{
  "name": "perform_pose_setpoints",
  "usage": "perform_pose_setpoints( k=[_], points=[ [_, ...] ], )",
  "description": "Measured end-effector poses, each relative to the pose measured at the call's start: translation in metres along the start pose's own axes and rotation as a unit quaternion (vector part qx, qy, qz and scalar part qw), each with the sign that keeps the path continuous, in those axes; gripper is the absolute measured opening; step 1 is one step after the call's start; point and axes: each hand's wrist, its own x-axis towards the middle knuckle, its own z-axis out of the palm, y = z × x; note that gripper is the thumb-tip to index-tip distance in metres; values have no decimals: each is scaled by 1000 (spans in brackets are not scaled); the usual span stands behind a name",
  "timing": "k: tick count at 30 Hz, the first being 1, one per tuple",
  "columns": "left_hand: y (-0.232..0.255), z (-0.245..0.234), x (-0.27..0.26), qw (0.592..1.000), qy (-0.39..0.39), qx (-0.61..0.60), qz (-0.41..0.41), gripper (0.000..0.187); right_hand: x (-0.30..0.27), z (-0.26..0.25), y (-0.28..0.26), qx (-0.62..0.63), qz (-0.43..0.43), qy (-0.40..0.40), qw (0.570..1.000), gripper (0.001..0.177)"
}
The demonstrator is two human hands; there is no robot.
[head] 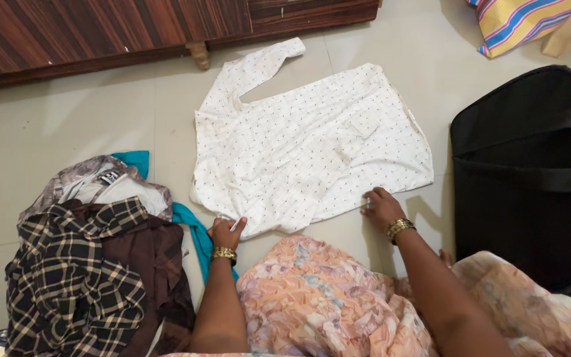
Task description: The person buttons a white shirt and folds it by hand on the floor near a bag.
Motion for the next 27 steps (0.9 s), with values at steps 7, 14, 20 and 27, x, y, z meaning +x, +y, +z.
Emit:
perform_pose_setpoints(
  k=[7, 14, 20, 27],
  points=[
    [-5, 10, -20, 991, 123, -21, 41, 48, 77, -3, 57, 180, 146, 21, 973, 40],
    [1, 6, -24, 987, 143, -7, 69, 46, 173, -44, -19, 271, 313, 168, 895, 62],
    [15, -9, -28, 988, 121, -5, 96, 41, 242, -12, 0, 279, 399, 157, 859, 87],
    [41, -29, -24, 994, 72, 13, 76, 40, 190, -21, 0, 275, 365, 253, 853, 57]
  ],
)
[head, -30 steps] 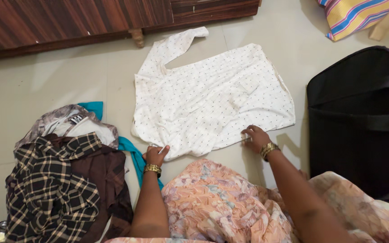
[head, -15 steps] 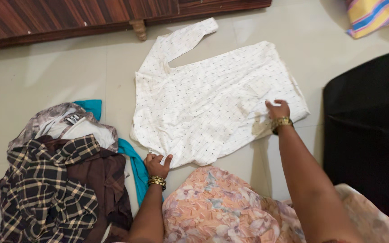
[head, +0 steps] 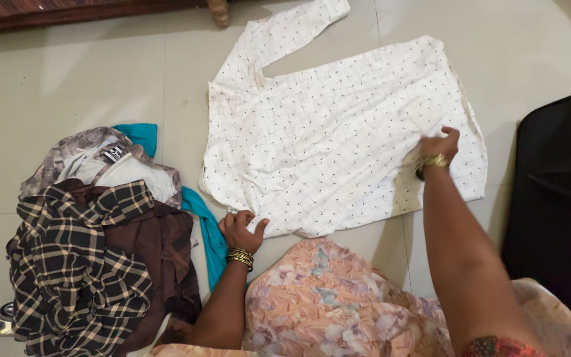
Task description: The person buttons a white shirt and folds it by hand on the floor near a bag.
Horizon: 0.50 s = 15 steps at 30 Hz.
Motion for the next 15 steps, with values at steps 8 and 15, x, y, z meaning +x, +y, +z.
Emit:
perform_pose_setpoints(
  k=[8, 15],
  points=[
    [24, -8, 2, 995, -6, 100, 14, 61, -197, 39, 34, -331, -507, -255, 754, 86],
    [49, -32, 17, 972, -153, 177, -8, 76, -167, 2, 60, -430, -417, -237, 765, 91]
  ],
)
